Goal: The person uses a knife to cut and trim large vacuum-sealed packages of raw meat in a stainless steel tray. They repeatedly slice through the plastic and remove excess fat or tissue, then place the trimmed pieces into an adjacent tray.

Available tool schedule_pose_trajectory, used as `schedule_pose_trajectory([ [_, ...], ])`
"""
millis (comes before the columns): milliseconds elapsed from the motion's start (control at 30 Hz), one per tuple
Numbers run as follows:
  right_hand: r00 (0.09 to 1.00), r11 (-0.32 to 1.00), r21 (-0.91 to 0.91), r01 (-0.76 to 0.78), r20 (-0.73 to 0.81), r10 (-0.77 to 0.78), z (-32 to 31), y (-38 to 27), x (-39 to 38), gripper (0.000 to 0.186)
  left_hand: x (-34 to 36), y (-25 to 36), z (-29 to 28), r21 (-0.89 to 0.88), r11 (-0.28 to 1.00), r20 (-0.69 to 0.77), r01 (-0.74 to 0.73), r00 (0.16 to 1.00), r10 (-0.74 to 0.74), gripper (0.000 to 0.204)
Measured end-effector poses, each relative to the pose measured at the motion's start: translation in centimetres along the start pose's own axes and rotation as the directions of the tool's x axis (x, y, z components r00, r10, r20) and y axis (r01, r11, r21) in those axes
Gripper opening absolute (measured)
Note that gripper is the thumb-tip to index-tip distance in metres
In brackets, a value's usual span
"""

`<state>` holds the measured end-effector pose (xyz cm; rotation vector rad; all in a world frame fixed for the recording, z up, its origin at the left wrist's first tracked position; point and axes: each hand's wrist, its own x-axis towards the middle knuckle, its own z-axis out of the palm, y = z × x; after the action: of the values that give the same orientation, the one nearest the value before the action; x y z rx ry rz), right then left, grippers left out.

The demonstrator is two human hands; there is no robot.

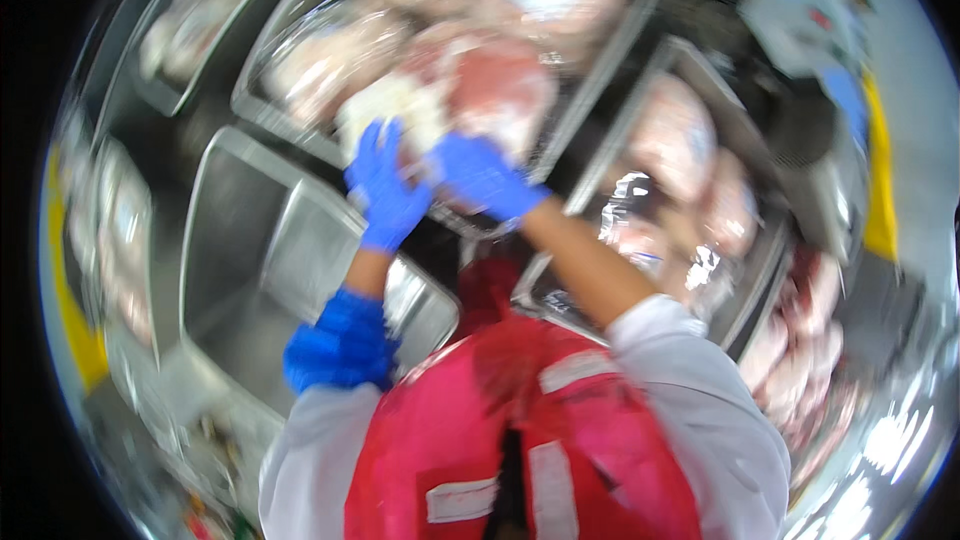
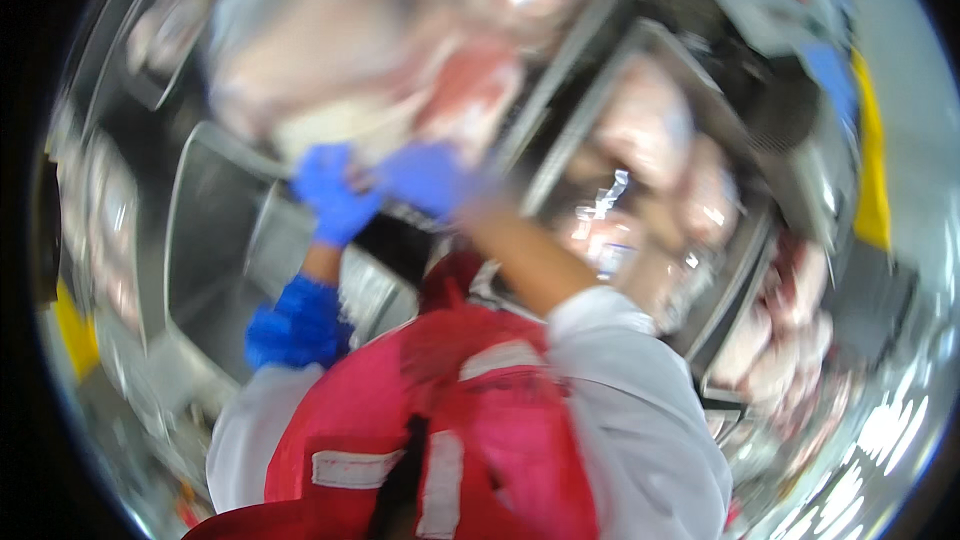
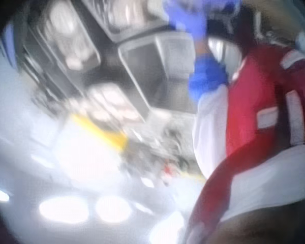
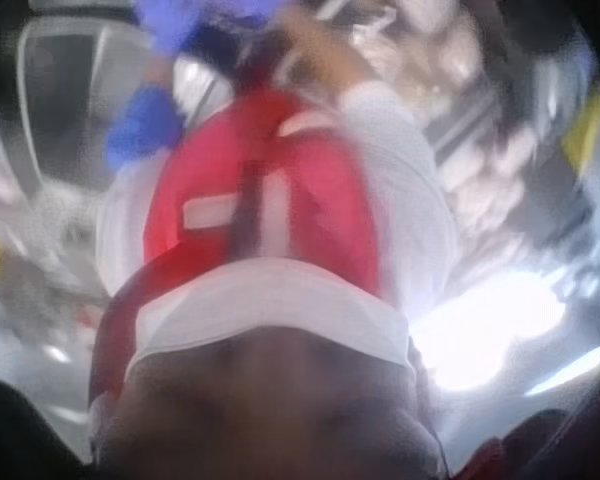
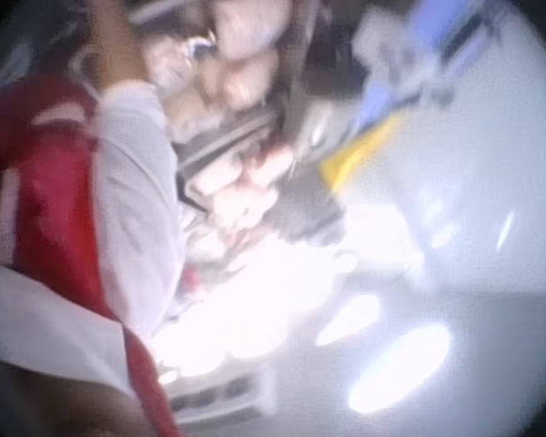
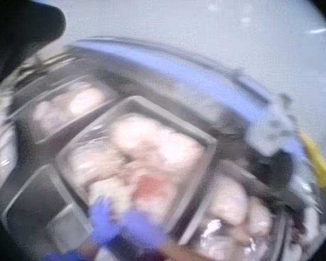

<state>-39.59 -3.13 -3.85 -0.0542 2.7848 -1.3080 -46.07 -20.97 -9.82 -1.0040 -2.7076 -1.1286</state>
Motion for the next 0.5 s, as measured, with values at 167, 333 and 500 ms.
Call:
schedule_pose_trajectory([
  [167, 0.997, 0.997, 0.048, -0.067, -0.032, 0.069, 2.5, -1.9, -3.0, 0.021, -1.5, 0.1, 1.8, 0.003, 0.992, 0.025, -0.128, 0.992, 0.127, 0.049],
  [333, 0.901, 0.989, -0.016, 0.148, -0.411, -0.142, -3.6, -3.9, -8.8, 0.027, -2.9, -3.0, 4.4, -0.174, 0.971, 0.128, 0.165, 0.981, -0.144, 0.032],
  [500, 0.83, 0.797, -0.447, -0.406, -0.545, 0.118, -19.1, 0.4, -21.9, 0.031, -4.2, -4.9, 5.0, -0.175, 0.972, 0.078, 0.157, 0.986, -0.145, 0.03],
])
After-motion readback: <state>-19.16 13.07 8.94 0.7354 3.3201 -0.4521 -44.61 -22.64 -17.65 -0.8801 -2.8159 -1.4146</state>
